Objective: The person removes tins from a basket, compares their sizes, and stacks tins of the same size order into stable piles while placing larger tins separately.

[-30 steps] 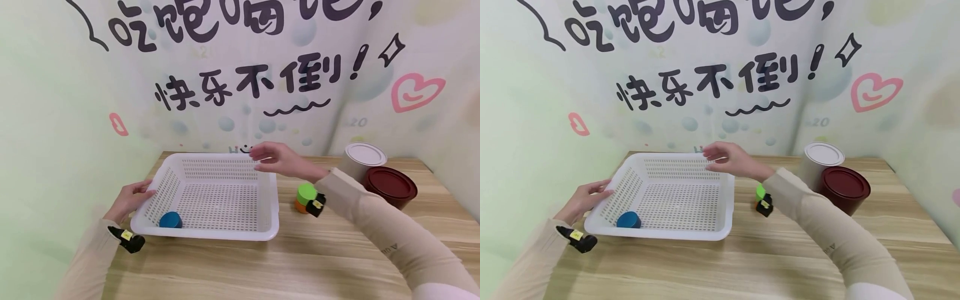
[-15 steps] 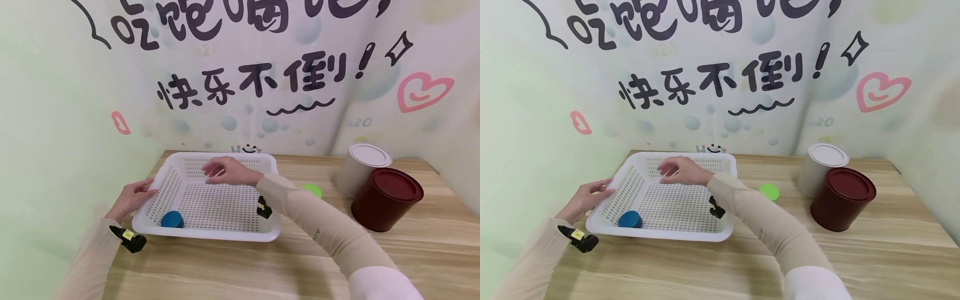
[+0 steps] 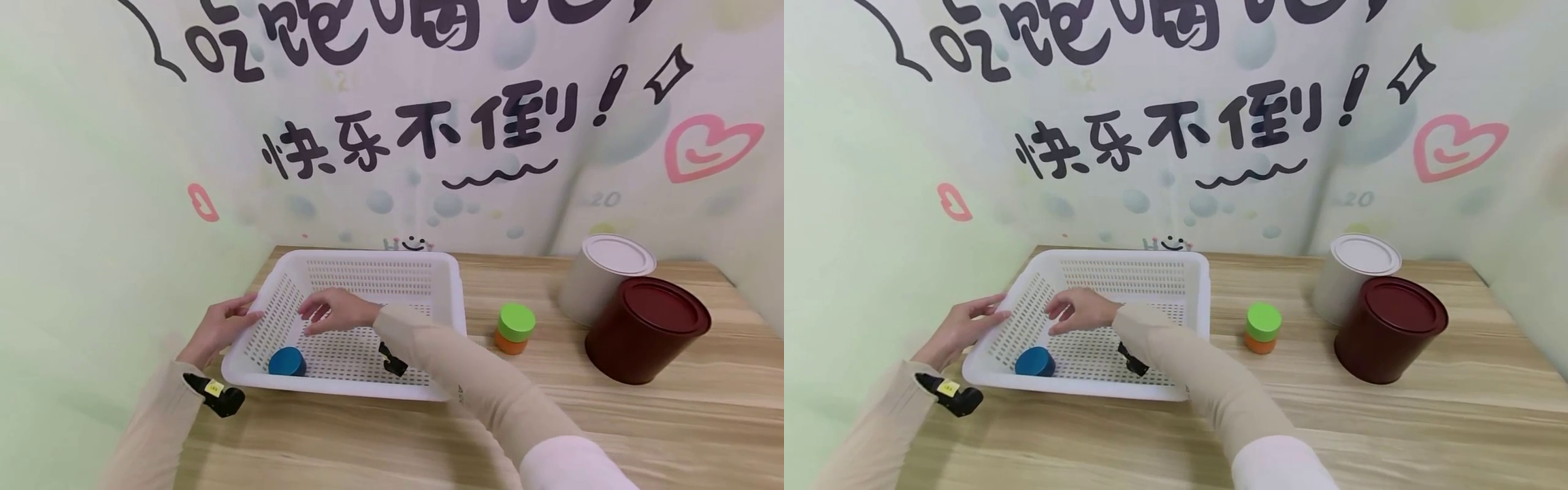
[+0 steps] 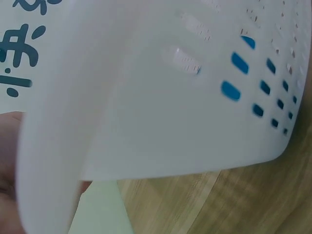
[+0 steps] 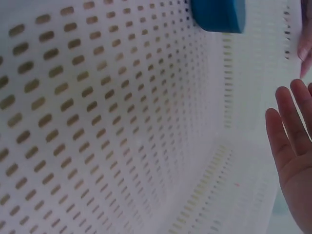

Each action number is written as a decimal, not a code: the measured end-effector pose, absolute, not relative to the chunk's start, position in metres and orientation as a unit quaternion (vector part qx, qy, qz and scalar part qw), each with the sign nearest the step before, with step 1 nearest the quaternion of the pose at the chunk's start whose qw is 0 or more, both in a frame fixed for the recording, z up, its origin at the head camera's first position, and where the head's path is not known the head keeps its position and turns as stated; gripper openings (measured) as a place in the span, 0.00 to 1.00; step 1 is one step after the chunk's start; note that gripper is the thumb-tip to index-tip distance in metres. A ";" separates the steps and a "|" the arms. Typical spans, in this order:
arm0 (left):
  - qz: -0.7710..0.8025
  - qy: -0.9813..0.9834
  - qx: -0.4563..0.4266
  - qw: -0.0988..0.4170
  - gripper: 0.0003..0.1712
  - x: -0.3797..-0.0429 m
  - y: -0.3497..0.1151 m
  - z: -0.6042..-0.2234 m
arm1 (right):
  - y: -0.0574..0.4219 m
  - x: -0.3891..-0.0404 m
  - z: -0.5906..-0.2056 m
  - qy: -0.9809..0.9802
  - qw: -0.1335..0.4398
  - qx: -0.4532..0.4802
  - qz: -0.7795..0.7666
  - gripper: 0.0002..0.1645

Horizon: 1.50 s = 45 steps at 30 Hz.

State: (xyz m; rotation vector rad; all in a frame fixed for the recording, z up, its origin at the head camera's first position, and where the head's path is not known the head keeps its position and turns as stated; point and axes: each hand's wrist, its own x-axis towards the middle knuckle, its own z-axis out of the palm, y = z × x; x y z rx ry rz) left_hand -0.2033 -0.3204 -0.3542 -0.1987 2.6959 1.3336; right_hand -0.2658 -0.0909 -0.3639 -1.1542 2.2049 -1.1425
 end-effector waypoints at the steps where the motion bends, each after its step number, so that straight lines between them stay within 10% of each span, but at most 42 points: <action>1: 0.441 0.893 -0.065 0.064 0.37 -0.203 -0.320 -0.354 | -0.093 -0.264 -0.365 0.788 0.213 -0.417 -0.400 0.22; 13: 0.439 0.894 -0.067 0.063 0.37 -0.205 -0.313 -0.353 | -0.107 -0.249 -0.377 0.754 0.365 -0.451 -0.309 0.37; 45: 0.443 0.890 -0.083 0.066 0.37 -0.203 -0.318 -0.353 | -0.110 -0.253 -0.395 0.769 0.338 -0.443 -0.312 0.34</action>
